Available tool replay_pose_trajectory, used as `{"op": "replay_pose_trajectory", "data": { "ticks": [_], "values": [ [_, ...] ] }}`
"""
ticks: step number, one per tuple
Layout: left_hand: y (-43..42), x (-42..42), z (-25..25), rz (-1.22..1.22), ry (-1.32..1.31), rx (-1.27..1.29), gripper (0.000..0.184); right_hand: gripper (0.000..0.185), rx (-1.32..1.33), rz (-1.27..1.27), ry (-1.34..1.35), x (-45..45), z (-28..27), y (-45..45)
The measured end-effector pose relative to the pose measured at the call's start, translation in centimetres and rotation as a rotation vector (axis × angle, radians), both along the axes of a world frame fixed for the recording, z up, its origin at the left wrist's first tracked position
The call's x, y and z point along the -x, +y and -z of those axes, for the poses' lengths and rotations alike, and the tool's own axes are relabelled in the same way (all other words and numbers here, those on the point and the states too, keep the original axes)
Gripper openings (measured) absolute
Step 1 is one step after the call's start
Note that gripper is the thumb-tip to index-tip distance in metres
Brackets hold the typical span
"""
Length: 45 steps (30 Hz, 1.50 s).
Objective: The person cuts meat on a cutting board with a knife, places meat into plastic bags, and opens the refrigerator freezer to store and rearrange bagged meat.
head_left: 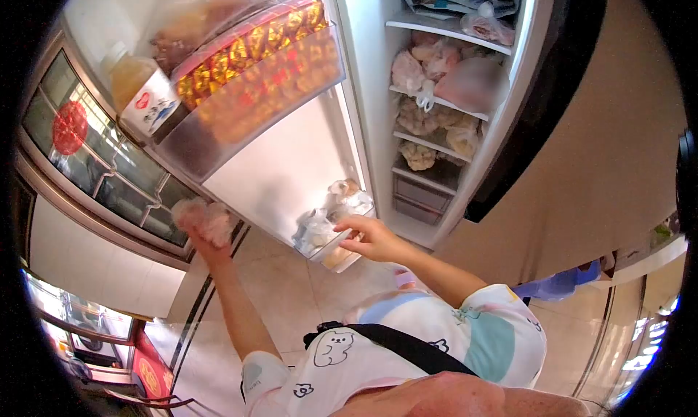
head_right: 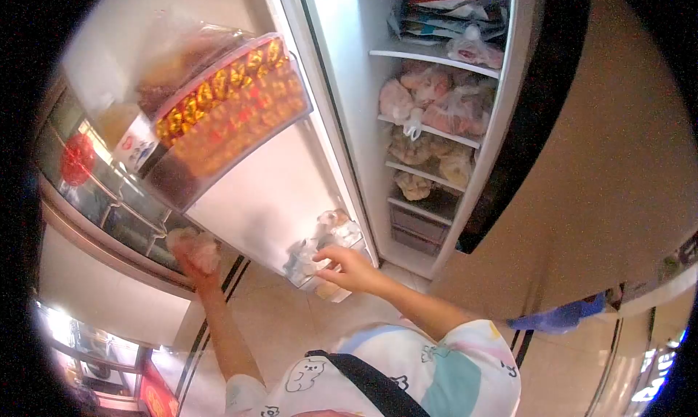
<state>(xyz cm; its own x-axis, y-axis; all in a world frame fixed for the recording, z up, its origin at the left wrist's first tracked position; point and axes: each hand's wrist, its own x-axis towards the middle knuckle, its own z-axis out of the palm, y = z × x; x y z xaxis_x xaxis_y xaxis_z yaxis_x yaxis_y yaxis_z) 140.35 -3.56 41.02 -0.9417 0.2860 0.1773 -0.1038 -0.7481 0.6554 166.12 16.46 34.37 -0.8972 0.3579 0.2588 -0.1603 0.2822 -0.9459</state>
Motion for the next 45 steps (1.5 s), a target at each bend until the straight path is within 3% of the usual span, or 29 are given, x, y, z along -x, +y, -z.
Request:
{"op": "replay_pose_trajectory", "data": {
  "ticks": [5,7,9,12,15,17,19,23,25,31,33,35,36,38,39,42,43,45],
  "values": [
    [1.0,5.9,3.8,0.017,0.296,0.067,0.056,0.024,-0.194,0.180,0.024,-3.5,1.8,-1.9],
    [0.8,7.5,4.7,0.242,0.160,-0.034,0.057,0.024,-0.085,0.206,-0.137,-4.1,2.8,-2.5],
    [0.6,8.5,5.6,0.295,0.077,-0.026,0.059,0.026,-0.056,0.187,-0.166,-4.6,3.2,-3.8],
    [0.2,3.2,0.7,0.419,0.240,0.096,0.052,0.029,-0.040,0.138,-0.212,-4.5,3.2,-4.7],
    [-2.4,11.4,10.5,0.443,0.109,0.085,0.046,0.029,-0.063,-0.012,-0.251,-2.8,3.1,-7.1],
    [-2.6,5.8,5.5,0.406,0.057,0.050,0.033,0.028,-0.070,-0.064,-0.219,-2.4,2.8,-7.5],
    [-3.8,1.1,3.2,0.296,-0.033,0.131,0.035,0.027,-0.101,-0.110,-0.201,-1.4,3.3,-7.9],
    [-4.7,-0.4,2.7,0.416,0.013,0.120,0.037,0.026,-0.161,-0.170,-0.177,0.2,1.1,-9.4],
    [-5.1,-1.3,2.9,0.442,-0.006,0.124,0.038,0.028,-0.070,-0.266,-0.197,0.2,0.7,-10.3],
    [-7.1,-7.7,6.8,0.533,-0.117,0.000,0.050,0.035,-0.180,0.055,-0.035,-1.5,-1.9,-9.7],
    [-6.7,-11.4,5.0,0.585,-0.118,0.002,0.050,0.038,-0.425,0.143,-0.098,-4.2,-4.0,-10.4],
    [-6.2,-13.8,3.9,0.643,-0.131,0.010,0.050,0.044,-0.425,0.216,-0.121,-6.1,-4.0,-9.2],
    [-4.6,-14.4,3.4,0.709,-0.114,0.023,0.050,0.047,-0.461,0.183,-0.280,-6.9,-4.9,-9.3],
    [-3.5,-10.5,4.1,0.763,-0.255,-0.177,0.052,0.049,-0.466,0.246,-0.173,-3.4,-3.8,-8.3],
    [-1.5,-14.0,3.2,0.772,-0.309,-0.235,0.053,0.049,-0.460,0.241,-0.065,-7.0,-3.6,-6.6],
    [-5.3,-12.7,3.3,0.726,-0.529,-0.341,0.055,0.050,-0.401,0.190,-0.020,-5.5,-4.3,-8.6],
    [-6.1,-12.0,3.1,0.643,-0.358,-0.190,0.057,0.050,-0.364,0.195,-0.034,-4.8,-3.3,-9.0],
    [-6.1,-9.8,3.4,0.491,-0.003,0.098,0.060,0.060,-0.345,0.060,0.249,-3.3,-0.1,-8.6]
  ]
}}
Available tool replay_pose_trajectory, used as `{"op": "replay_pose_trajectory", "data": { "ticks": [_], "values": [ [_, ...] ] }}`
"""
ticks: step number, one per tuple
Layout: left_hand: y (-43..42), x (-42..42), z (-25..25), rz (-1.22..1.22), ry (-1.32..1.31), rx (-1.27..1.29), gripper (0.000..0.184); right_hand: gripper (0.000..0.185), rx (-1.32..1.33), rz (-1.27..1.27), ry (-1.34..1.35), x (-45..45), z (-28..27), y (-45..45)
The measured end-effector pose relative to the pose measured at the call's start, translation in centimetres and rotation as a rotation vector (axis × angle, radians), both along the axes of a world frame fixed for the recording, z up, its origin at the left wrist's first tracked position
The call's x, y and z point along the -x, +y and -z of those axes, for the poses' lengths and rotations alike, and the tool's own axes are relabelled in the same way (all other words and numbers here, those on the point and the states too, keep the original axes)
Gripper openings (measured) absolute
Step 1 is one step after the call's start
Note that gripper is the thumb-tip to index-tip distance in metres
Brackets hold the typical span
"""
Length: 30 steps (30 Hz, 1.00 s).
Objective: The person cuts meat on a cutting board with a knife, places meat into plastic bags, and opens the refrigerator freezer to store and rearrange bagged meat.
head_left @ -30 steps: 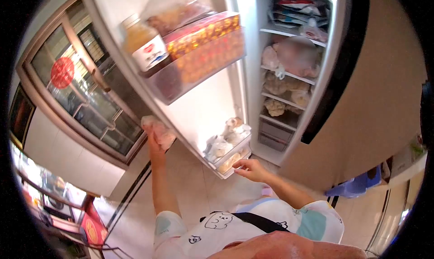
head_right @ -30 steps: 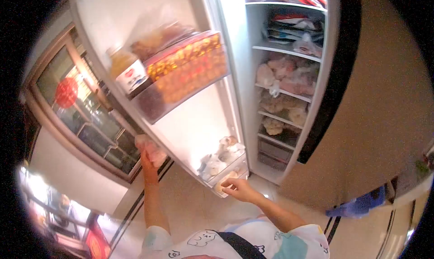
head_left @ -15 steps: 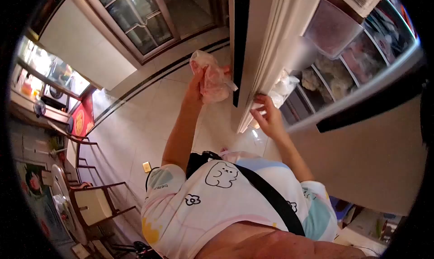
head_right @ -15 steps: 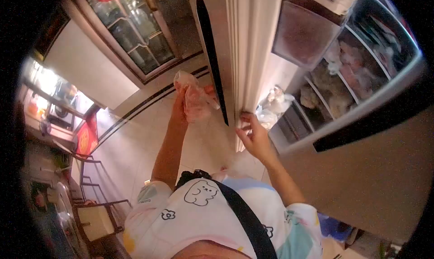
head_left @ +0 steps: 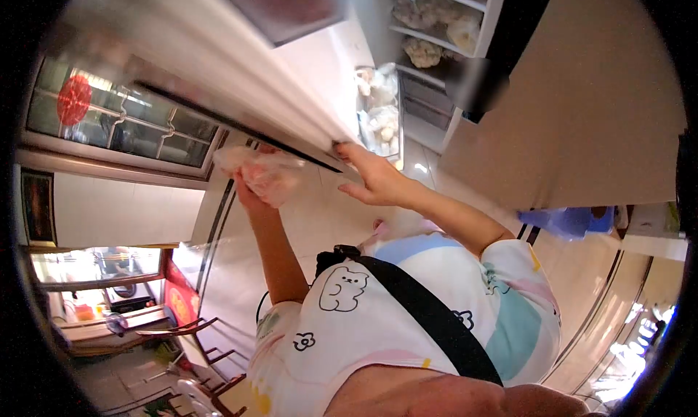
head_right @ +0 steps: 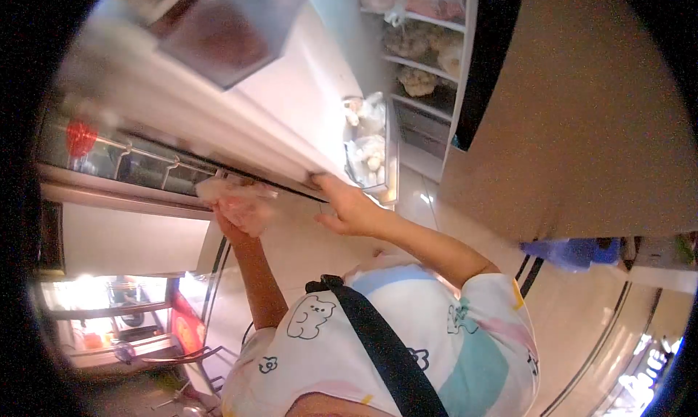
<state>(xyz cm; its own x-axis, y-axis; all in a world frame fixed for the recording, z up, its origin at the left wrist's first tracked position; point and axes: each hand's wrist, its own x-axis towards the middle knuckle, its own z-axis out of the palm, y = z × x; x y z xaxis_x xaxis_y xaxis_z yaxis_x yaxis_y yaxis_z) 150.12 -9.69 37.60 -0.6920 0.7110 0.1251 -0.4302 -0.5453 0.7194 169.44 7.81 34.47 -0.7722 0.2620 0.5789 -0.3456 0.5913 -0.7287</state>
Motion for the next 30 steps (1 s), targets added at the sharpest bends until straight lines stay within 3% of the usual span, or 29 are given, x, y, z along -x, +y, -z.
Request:
{"op": "replay_pose_trajectory", "data": {
  "ticks": [2,4,6,8,10,12,16,20,23,24,26,28,30],
  "values": [
    [0.0,2.0,0.9,-0.095,0.071,0.021,0.053,0.054,0.113,0.021,0.060,-0.6,2.4,0.6],
    [0.5,0.8,-1.1,-0.325,0.054,0.167,0.059,0.038,0.375,-0.129,-0.343,-2.0,7.9,1.6],
    [1.8,-0.5,-3.4,-0.461,0.054,0.237,0.059,0.022,0.348,0.067,-0.521,-3.2,12.0,2.9],
    [2.3,-0.5,-3.1,-0.523,0.063,0.259,0.057,0.019,0.397,0.206,-0.560,-3.3,14.5,5.1],
    [2.0,1.0,-1.8,-0.499,0.161,0.190,0.054,0.019,0.357,0.315,-0.566,-2.3,14.3,7.9],
    [1.3,2.5,-1.1,-0.449,0.124,0.196,0.054,0.018,0.348,0.409,-0.402,0.5,12.7,10.6],
    [2.6,2.8,-1.6,-0.464,0.135,0.212,0.054,0.020,0.001,0.676,-0.160,8.9,10.8,14.6],
    [2.7,3.8,-1.3,-0.506,0.187,0.226,0.054,0.019,-0.271,0.723,-0.269,16.1,11.8,16.8],
    [1.2,6.0,0.2,-0.366,0.074,0.139,0.054,0.017,-0.379,0.725,-0.343,17.5,13.8,17.6],
    [0.5,6.9,0.7,-0.037,0.024,-0.002,0.053,0.017,-0.391,0.718,-0.335,17.3,13.5,17.8],
    [0.0,7.4,1.0,0.271,-0.020,-0.153,0.051,0.012,-0.124,0.738,-0.084,16.7,13.3,18.2],
    [0.1,7.2,1.3,0.047,-0.031,-0.033,0.048,0.013,0.603,0.499,-0.274,14.6,12.1,19.0],
    [0.3,6.7,1.4,-0.073,-0.041,0.018,0.046,0.015,1.182,0.070,-0.016,10.7,9.6,18.5]
  ]
}}
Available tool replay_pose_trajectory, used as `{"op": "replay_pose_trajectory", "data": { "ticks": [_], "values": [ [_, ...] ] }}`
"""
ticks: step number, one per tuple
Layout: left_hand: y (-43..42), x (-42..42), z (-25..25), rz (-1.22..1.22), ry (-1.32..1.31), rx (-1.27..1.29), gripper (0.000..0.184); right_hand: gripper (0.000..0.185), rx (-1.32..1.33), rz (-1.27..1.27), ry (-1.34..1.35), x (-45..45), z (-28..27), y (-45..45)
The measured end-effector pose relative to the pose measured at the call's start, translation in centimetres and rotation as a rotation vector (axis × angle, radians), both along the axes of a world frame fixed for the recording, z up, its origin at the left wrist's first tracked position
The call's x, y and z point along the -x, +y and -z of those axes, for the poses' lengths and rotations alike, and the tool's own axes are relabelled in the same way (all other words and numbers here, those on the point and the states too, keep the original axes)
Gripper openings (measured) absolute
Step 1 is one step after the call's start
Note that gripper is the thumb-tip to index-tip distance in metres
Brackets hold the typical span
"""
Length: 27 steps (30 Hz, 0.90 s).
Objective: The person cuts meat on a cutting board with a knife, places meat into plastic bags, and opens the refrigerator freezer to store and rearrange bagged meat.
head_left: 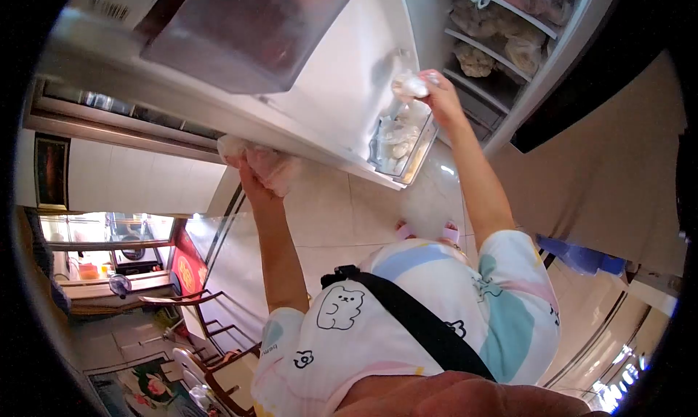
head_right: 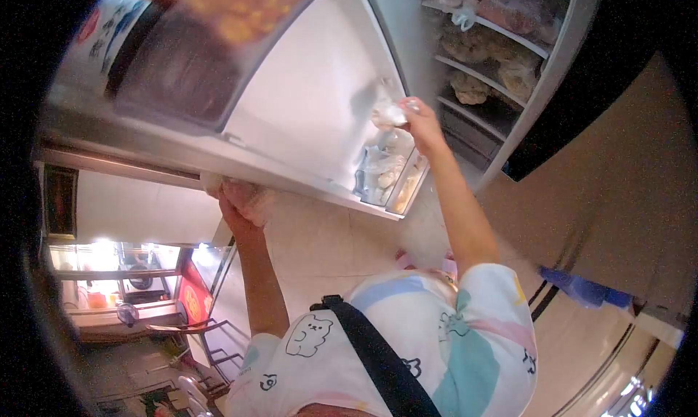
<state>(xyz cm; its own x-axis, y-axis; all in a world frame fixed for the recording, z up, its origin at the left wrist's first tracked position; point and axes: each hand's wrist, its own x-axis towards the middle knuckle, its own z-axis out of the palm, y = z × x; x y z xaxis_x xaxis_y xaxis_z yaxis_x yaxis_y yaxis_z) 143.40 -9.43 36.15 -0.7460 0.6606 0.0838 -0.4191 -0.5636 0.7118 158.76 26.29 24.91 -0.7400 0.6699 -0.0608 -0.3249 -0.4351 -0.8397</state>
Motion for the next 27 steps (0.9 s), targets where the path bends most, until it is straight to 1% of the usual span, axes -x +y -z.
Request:
{"op": "replay_pose_trajectory", "data": {
  "ticks": [1,2,3,4,5,6,8,9,11,12,14,15,16,17,18,19,20,22,24,26,27],
  "values": [
    [-0.1,-0.3,0.1,-0.056,0.013,0.012,0.045,0.015,-0.005,-0.004,-0.006,-1.7,-0.7,-0.5],
    [0.1,-0.5,0.1,-0.105,0.027,0.023,0.044,0.017,0.091,-0.075,0.137,-3.4,-1.3,-0.7],
    [0.2,-0.7,0.0,-0.098,0.022,0.017,0.044,0.019,0.187,-0.143,0.280,-4.9,-2.1,-1.0],
    [0.3,-1.0,-0.2,-0.166,0.029,0.067,0.046,0.019,0.181,-0.134,0.274,-6.2,-3.4,-1.7],
    [0.7,-1.5,-0.7,-0.231,0.036,0.120,0.048,0.022,0.270,-0.117,0.295,-7.6,-4.9,-2.5],
    [1.1,-2.2,-1.4,-0.217,0.028,0.119,0.048,0.024,0.361,-0.096,0.316,-8.5,-5.5,-2.9],
    [2.4,-3.9,-3.3,-0.341,0.039,0.170,0.043,0.027,0.321,-0.073,0.311,-10.1,-5.0,-2.8],
    [2.4,-3.9,-3.1,-0.329,0.032,0.173,0.043,0.029,0.325,-0.082,0.344,-10.9,-4.6,-2.8],
    [1.6,-3.4,-2.7,-0.226,0.051,0.067,0.045,0.030,0.363,-0.094,0.413,-12.8,-3.6,-2.6],
    [1.4,-3.4,-2.5,-0.224,0.046,0.072,0.045,0.030,0.367,-0.091,0.409,-13.7,-3.3,-2.6],
    [1.2,-3.1,-2.4,-0.149,0.114,0.032,0.047,0.028,0.438,-0.011,0.438,-15.1,-3.8,-3.2],
    [1.3,-4.1,-2.3,-0.159,0.110,0.045,0.047,0.026,0.471,-0.054,0.507,-16.1,-4.1,-3.2],
    [1.6,-4.3,-2.7,-0.242,0.144,0.088,0.048,0.026,0.485,-0.045,0.506,-16.5,-3.3,-3.4],
    [1.9,-4.6,-3.0,-0.320,0.179,0.133,0.049,0.026,0.489,-0.017,0.468,-17.1,-2.1,-3.3],
    [2.2,-4.8,-3.3,-0.309,0.178,0.153,0.049,0.026,0.493,0.013,0.430,-17.7,-0.9,-3.4],
    [2.3,-5.0,-3.7,-0.349,0.212,0.165,0.049,0.024,0.465,-0.026,0.390,-18.2,-0.1,-3.5],
    [2.5,-5.3,-3.7,-0.389,0.247,0.177,0.050,0.024,0.486,-0.010,0.386,-18.6,1.4,-3.9],
    [2.2,-5.6,-3.9,-0.365,0.235,0.199,0.050,0.023,0.456,0.058,0.112,-18.4,3.9,-5.3],
    [2.5,-6.2,-4.5,-0.342,0.231,0.207,0.050,0.024,0.363,-0.016,-0.074,-17.7,2.9,-7.6],
    [2.8,-7.0,-5.2,-0.461,0.217,0.305,0.050,0.027,0.313,-0.163,-0.173,-16.3,6.7,-9.7],
    [2.4,-6.5,-4.8,-0.394,0.238,0.233,0.050,0.027,0.308,-0.219,-0.238,-15.7,7.3,-10.7]
  ]
}}
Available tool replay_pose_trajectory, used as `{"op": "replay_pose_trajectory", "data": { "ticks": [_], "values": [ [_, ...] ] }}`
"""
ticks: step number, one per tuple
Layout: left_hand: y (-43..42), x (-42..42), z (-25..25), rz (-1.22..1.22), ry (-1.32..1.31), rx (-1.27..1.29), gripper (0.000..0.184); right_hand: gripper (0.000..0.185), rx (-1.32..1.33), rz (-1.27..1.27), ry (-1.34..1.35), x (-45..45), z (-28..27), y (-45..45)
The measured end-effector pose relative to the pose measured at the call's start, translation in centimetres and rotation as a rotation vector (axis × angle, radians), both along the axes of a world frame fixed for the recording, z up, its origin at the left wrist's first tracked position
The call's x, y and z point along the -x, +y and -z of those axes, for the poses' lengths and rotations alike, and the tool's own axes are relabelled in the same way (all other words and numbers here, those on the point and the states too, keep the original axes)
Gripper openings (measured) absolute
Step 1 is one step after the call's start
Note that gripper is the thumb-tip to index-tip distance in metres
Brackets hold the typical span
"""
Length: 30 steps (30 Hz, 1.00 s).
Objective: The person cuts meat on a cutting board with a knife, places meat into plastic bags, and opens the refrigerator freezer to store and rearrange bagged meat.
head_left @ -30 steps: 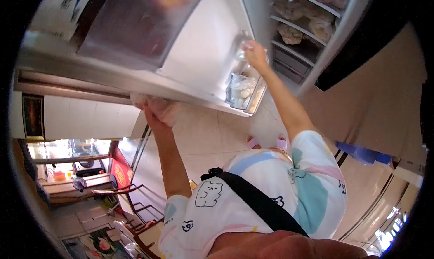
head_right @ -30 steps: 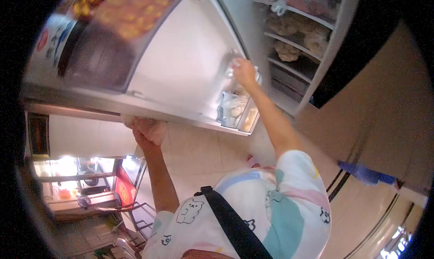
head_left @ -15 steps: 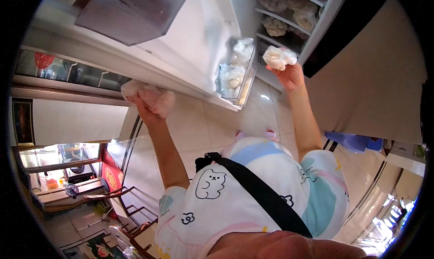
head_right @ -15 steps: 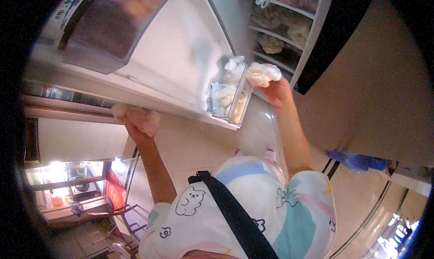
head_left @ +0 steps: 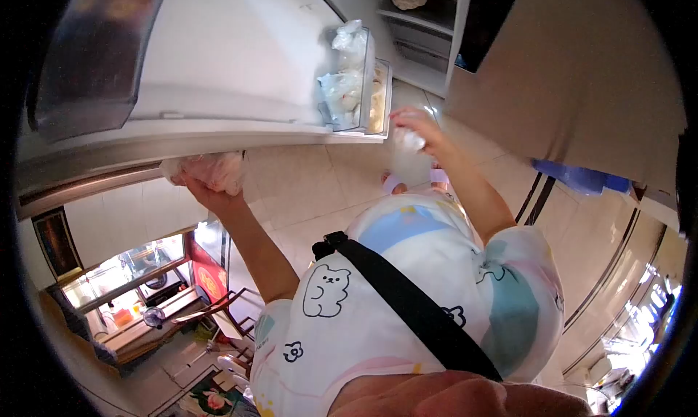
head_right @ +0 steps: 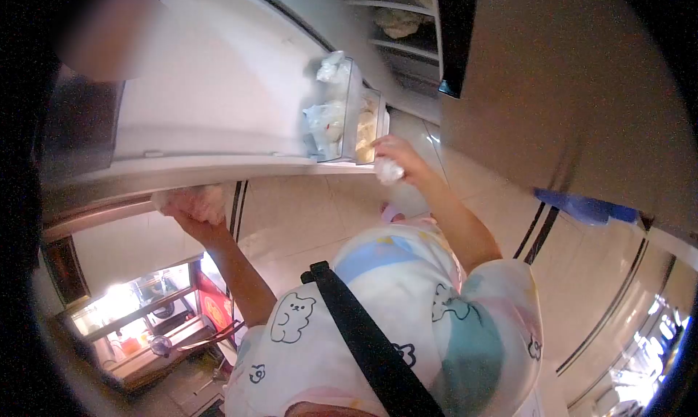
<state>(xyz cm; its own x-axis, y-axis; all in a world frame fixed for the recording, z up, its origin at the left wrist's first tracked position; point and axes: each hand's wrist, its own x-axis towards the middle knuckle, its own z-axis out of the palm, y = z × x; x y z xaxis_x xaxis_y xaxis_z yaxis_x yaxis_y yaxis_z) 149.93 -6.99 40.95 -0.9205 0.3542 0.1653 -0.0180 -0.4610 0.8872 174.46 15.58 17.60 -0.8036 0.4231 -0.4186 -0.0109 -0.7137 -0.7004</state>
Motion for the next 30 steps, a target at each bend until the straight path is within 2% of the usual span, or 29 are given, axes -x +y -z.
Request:
{"op": "replay_pose_trajectory", "data": {
  "ticks": [2,4,5,7,9,10,11,13,15,16,20,22,23,25,26,28,29,30],
  "values": [
    [-0.2,0.0,-0.2,0.028,0.021,0.024,0.051,0.028,-0.002,-0.061,-0.056,1.1,0.4,-2.1],
    [-0.2,-0.2,0.1,0.045,0.043,0.043,0.052,0.036,-0.330,-0.160,-0.064,2.2,0.5,-3.9],
    [-0.1,-0.4,0.2,0.010,0.032,0.038,0.053,0.036,-0.335,-0.161,-0.062,2.5,-0.5,-4.8],
    [0.4,-0.7,0.0,-0.029,0.042,0.002,0.054,0.048,-0.566,-0.211,0.062,3.3,-3.3,-6.0],
    [1.1,-1.4,-0.4,-0.090,0.065,0.041,0.055,0.060,-0.809,-0.381,0.109,4.2,-7.0,-6.0],
    [0.9,-0.9,-0.3,0.026,-0.020,-0.062,0.055,0.060,-0.851,-0.381,0.120,5.0,-8.3,-6.0],
    [0.7,-0.8,-0.1,0.023,-0.006,-0.093,0.055,0.064,-0.948,-0.377,0.196,5.7,-9.4,-6.3],
    [0.3,-0.8,0.2,0.087,-0.024,-0.046,0.052,0.069,-1.056,-0.377,0.270,7.1,-10.3,-7.6],
    [-0.2,0.0,1.3,0.084,-0.035,-0.051,0.050,0.078,-1.176,-0.372,0.226,8.3,-9.3,-8.8],
    [-0.6,0.3,1.9,0.079,-0.048,-0.037,0.049,0.084,-1.037,-0.620,0.119,7.7,-12.2,-8.2],
    [-0.5,1.8,2.8,0.141,-0.141,-0.138,0.046,0.085,-1.047,-0.627,0.061,8.8,-10.9,-9.0],
    [-0.6,1.9,2.8,0.152,-0.075,-0.095,0.046,0.086,-1.231,-0.511,0.096,9.3,-10.6,-9.5],
    [-0.5,2.2,2.8,0.154,-0.082,-0.098,0.046,0.086,-1.232,-0.514,0.088,9.2,-11.1,-9.4],
    [-0.4,2.8,3.0,0.063,-0.152,-0.070,0.048,0.074,-1.019,-0.602,0.074,9.0,-12.4,-8.6],
    [-0.4,3.2,3.1,0.064,-0.160,-0.075,0.048,0.074,-1.022,-0.605,0.065,9.3,-11.7,-8.4],
    [-0.6,4.3,3.2,0.112,-0.174,-0.028,0.051,0.053,-1.061,-0.459,0.085,10.2,-10.1,-8.0],
    [-0.4,4.9,3.1,0.113,-0.182,-0.031,0.051,0.053,-1.063,-0.463,0.077,10.3,-9.8,-7.8],
    [0.1,5.4,3.3,0.125,-0.185,-0.053,0.050,0.044,-0.988,-0.480,0.036,10.2,-9.1,-7.5]
  ]
}}
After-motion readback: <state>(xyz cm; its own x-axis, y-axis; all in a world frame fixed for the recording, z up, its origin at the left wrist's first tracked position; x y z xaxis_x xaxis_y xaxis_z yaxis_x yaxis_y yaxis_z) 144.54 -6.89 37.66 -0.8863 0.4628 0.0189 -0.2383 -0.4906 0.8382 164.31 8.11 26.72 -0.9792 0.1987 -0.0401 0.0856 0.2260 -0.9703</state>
